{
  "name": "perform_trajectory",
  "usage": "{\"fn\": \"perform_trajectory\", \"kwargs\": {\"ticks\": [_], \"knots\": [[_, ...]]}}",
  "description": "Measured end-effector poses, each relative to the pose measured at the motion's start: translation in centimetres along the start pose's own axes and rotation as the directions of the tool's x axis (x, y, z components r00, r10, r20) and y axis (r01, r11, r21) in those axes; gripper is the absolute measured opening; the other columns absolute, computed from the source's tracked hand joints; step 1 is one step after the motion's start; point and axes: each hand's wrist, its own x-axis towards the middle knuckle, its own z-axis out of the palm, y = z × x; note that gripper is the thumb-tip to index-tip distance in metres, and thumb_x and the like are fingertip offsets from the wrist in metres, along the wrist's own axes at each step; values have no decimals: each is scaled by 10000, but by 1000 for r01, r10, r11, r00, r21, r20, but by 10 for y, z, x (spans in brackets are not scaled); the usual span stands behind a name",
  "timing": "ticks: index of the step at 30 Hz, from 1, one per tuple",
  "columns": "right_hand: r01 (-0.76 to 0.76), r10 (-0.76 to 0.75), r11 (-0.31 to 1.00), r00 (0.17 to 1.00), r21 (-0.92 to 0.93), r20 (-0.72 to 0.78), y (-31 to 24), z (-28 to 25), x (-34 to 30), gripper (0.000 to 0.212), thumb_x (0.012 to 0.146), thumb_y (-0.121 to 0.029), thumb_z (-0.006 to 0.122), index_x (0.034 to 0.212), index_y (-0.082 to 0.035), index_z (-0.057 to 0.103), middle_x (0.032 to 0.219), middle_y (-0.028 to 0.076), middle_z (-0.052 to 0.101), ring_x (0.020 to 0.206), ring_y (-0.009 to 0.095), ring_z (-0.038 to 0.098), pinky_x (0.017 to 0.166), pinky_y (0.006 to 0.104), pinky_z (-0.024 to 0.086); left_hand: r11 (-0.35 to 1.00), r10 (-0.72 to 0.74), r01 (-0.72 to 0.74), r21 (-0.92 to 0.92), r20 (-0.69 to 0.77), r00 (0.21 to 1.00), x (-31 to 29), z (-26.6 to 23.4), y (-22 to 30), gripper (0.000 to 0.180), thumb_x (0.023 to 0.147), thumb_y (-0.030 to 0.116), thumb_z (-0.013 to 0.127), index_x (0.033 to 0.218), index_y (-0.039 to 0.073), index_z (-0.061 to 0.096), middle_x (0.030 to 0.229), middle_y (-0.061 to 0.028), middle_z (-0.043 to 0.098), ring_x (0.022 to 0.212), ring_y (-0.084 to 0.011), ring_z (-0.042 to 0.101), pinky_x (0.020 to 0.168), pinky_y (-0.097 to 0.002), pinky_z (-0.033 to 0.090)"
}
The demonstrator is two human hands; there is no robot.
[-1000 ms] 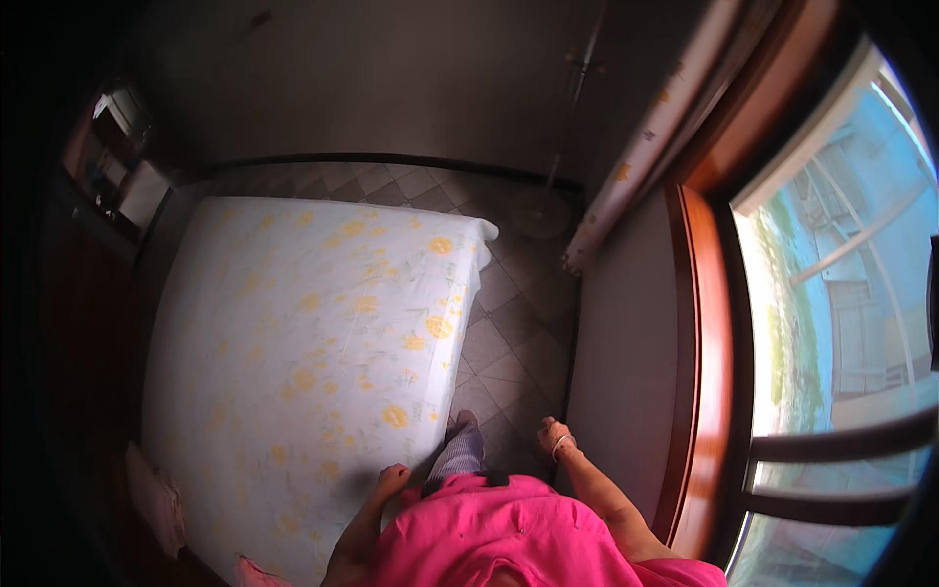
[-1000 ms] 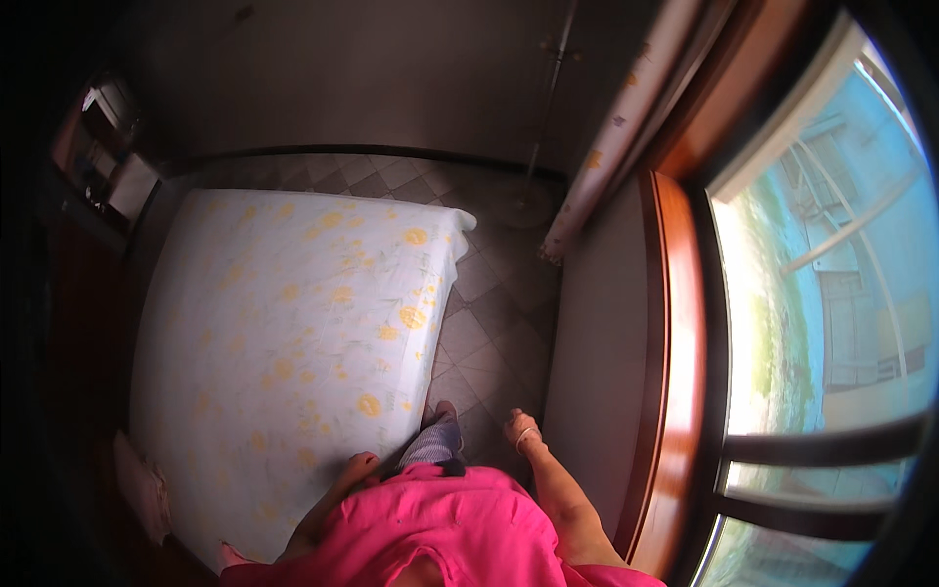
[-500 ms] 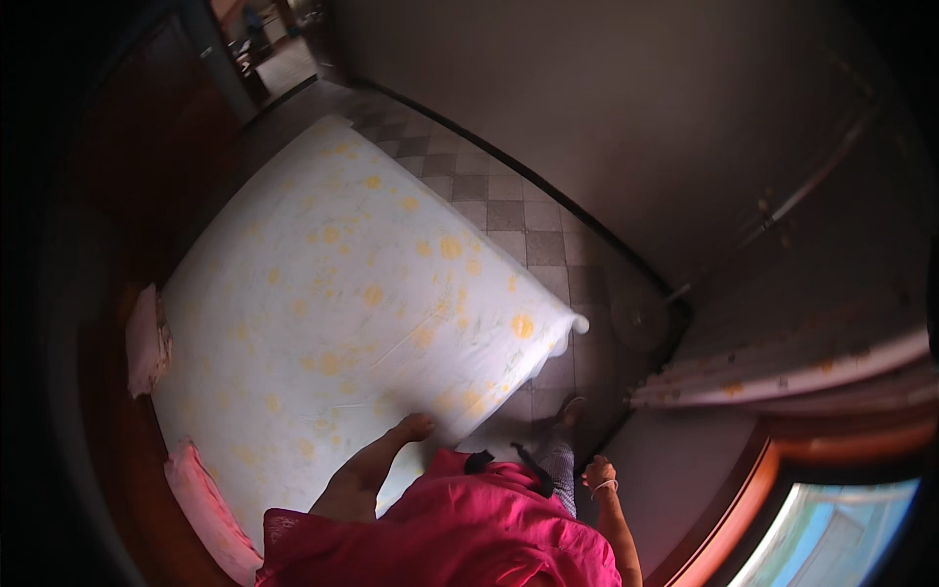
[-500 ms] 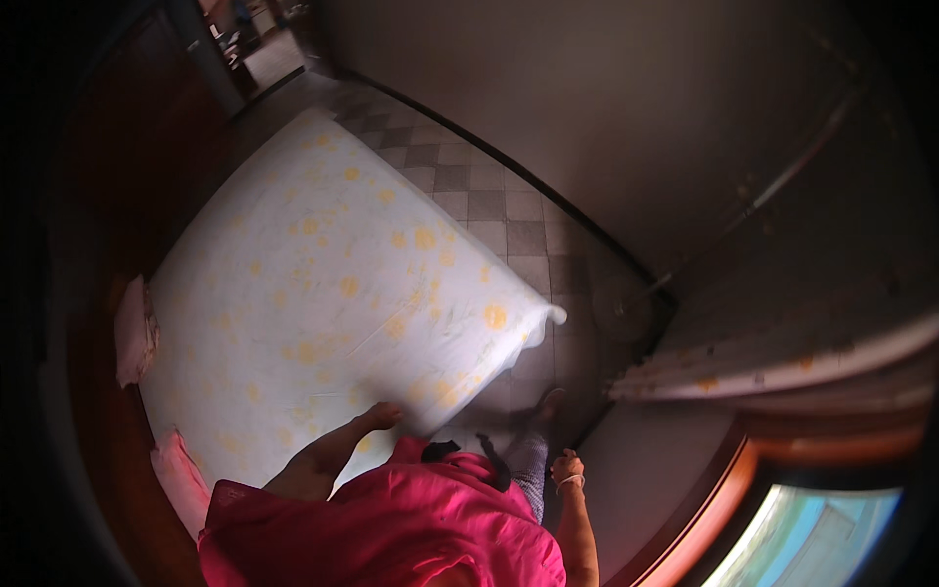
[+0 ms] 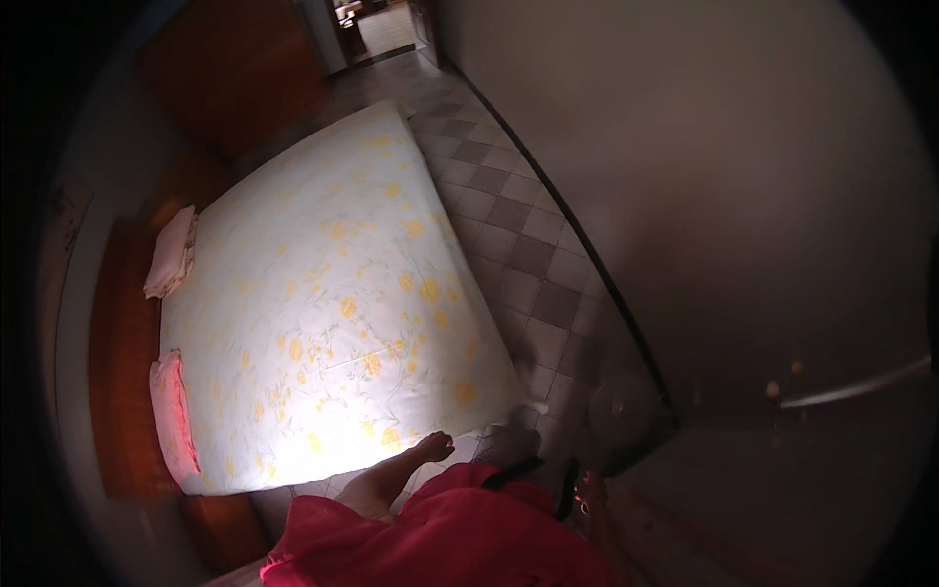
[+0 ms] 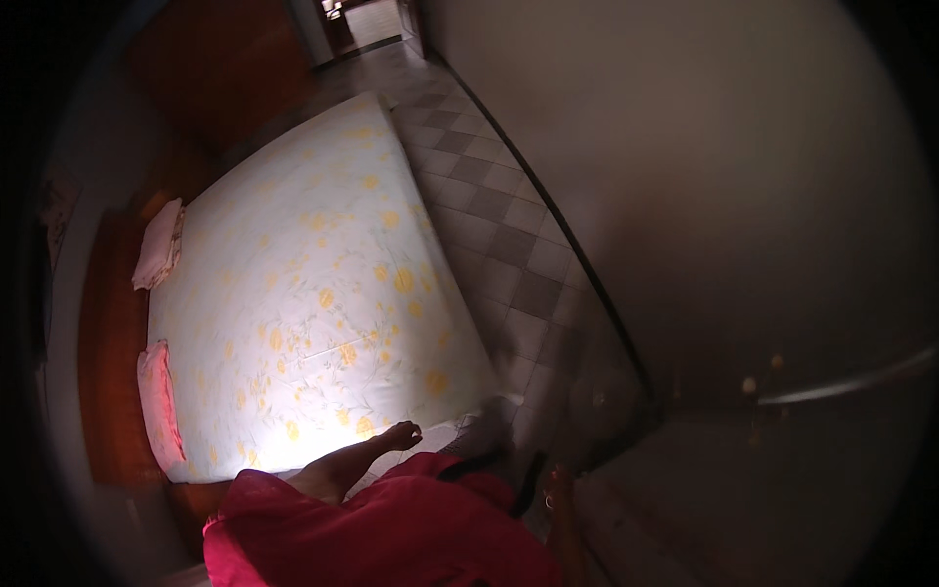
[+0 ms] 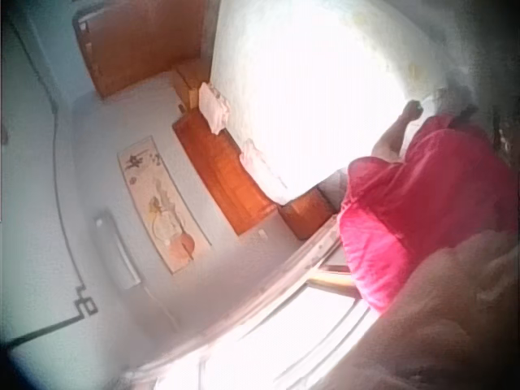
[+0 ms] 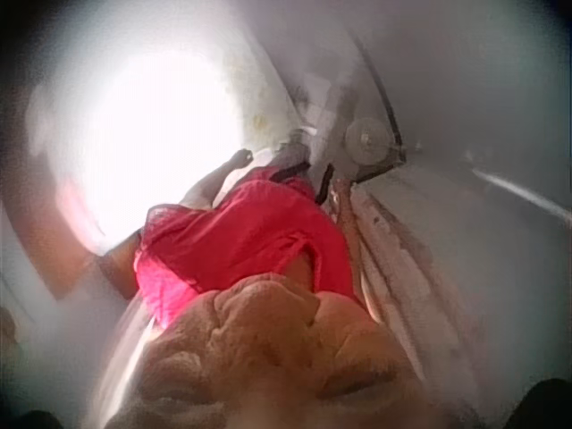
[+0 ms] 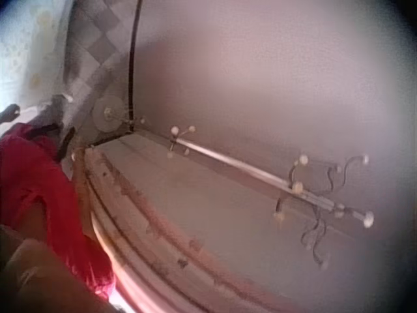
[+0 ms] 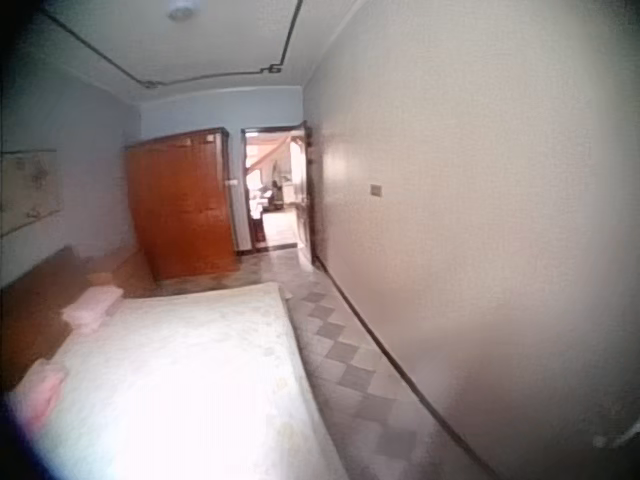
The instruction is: The person folds a pink pillowcase and places it on a bed, then walks to another room to fetch a cup. They return to the bedroom and spread a white floral sheet over a red mattress, smoothing it out by hand.
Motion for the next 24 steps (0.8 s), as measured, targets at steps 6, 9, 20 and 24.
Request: {"fn": "perform_trajectory", "kwargs": {"ticks": [6,9,20,24], "knots": [[-30,156,893,957,449,-246,58,-119,123,418,736,-204,502,1120,-49,448,891,161,569,831,314,546,725,407,446,972,-227,219,86,112,967,41,-5,20,259,767,308,520,870,82,595,897,-157,589,895,-315,544,746,-398,439],[6,166,845,948,534,-272,59,-224,159,473,729,-196,508,1164,-30,422,916,186,564,845,339,545,742,410,442,954,-298,287,85,168,940,70,-3,22,261,755,313,527,856,83,599,890,-142,599,888,-305,553,725,-396,445],[-181,161,945,983,274,92,255,-369,338,469,731,-236,543,1141,-37,433,1005,188,537,905,324,526,784,424,428,978,-125,86,-191,-203,971,309,-201,113,267,769,252,475,904,39,561,937,-220,555,919,-371,517,776,-422,432],[-201,159,970,948,134,275,297,-405,383,438,733,-236,546,1111,-38,449,1010,181,532,913,312,520,794,426,421,916,-255,221,-334,-60,965,380,-305,122,271,781,261,462,912,46,560,920,-222,551,924,-374,513,783,-449,420]]}}
